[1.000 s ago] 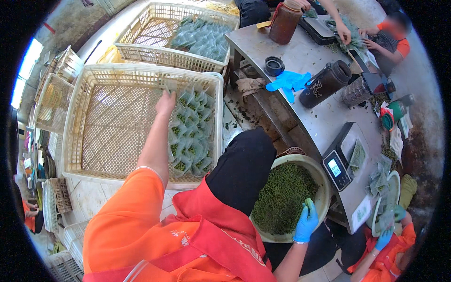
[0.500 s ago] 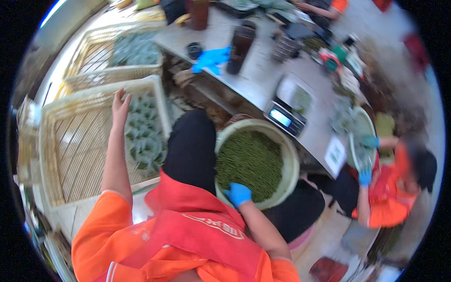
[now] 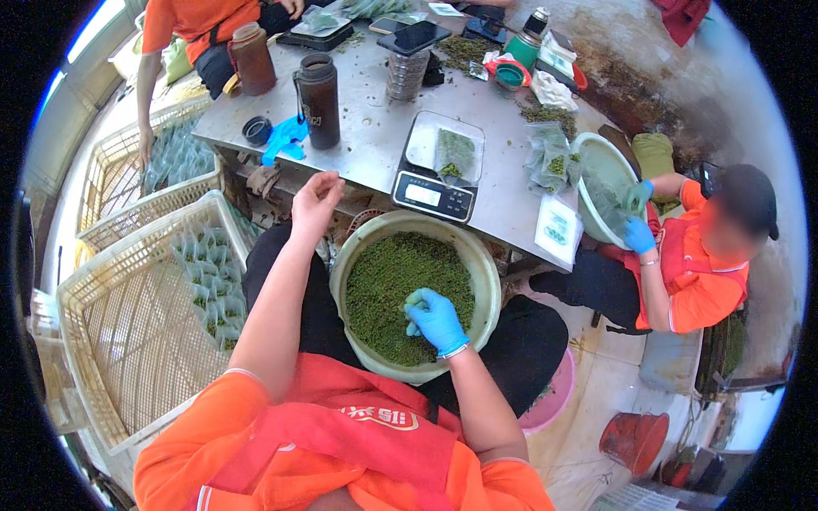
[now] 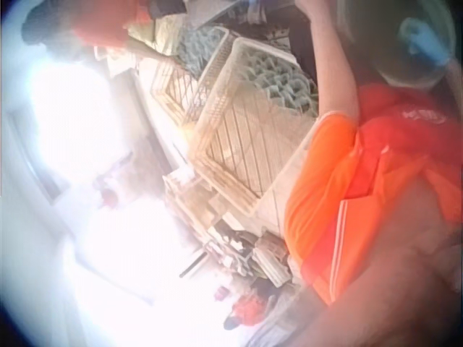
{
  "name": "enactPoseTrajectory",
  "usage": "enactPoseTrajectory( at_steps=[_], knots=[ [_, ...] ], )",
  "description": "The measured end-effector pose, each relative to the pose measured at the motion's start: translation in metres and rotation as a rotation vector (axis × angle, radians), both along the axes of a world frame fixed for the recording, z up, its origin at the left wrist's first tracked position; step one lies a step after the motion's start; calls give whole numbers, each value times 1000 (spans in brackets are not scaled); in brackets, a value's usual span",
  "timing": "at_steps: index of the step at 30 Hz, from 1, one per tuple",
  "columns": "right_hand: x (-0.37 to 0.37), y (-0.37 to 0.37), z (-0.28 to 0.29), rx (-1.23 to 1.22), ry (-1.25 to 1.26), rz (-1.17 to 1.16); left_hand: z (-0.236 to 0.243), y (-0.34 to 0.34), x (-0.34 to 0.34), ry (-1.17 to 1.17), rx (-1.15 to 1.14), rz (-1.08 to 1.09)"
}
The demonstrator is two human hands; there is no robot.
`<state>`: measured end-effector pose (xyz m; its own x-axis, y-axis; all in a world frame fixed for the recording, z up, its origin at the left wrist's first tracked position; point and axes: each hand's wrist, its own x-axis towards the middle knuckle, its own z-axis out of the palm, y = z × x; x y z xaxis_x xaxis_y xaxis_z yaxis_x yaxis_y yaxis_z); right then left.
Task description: The person scoops green tea leaves from a large bowl into small plastic bags, weighs each bag on a digital scale, and places the filled bags into a white crate. The process is repeated continuously.
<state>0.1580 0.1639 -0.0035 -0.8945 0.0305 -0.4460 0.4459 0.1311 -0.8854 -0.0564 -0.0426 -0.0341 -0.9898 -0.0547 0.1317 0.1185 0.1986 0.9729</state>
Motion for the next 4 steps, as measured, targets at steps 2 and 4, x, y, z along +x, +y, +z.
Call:
enactPoseTrajectory(
  at_steps=[2,4],
  knots=[
    [-13,7,29,323,-9,61,18,11,7,-3,-14,-126],
    [-38,24,8,988,600,29,19,13,7,-26,-96,-155]
  ],
)
